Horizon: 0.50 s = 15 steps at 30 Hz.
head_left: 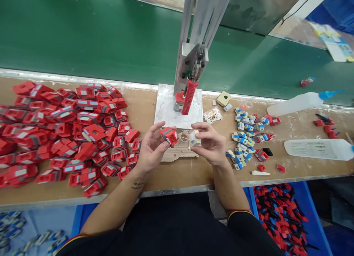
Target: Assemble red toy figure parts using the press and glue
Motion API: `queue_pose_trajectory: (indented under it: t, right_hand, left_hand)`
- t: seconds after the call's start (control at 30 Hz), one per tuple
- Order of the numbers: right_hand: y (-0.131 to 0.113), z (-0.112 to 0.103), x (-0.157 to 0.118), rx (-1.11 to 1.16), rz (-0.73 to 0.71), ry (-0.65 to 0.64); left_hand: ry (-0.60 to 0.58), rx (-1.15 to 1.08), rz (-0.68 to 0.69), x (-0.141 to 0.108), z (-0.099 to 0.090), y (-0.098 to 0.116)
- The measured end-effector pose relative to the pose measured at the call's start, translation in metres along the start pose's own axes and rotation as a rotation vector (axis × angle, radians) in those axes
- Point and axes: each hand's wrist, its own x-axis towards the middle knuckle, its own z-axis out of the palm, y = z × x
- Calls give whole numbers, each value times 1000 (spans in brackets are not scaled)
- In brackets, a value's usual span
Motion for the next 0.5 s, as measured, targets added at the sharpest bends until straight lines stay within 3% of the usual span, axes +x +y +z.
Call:
queue_pose_trajectory:
  t: [0.3,0.5]
  right_hand:
    - [-4,5,-5,-59,-21,12]
    - [-12,12,-3,-101,-112,-36]
  left_hand:
    - [13,101,-105,1,3,7]
    - [8,99,-120,-1,1,3]
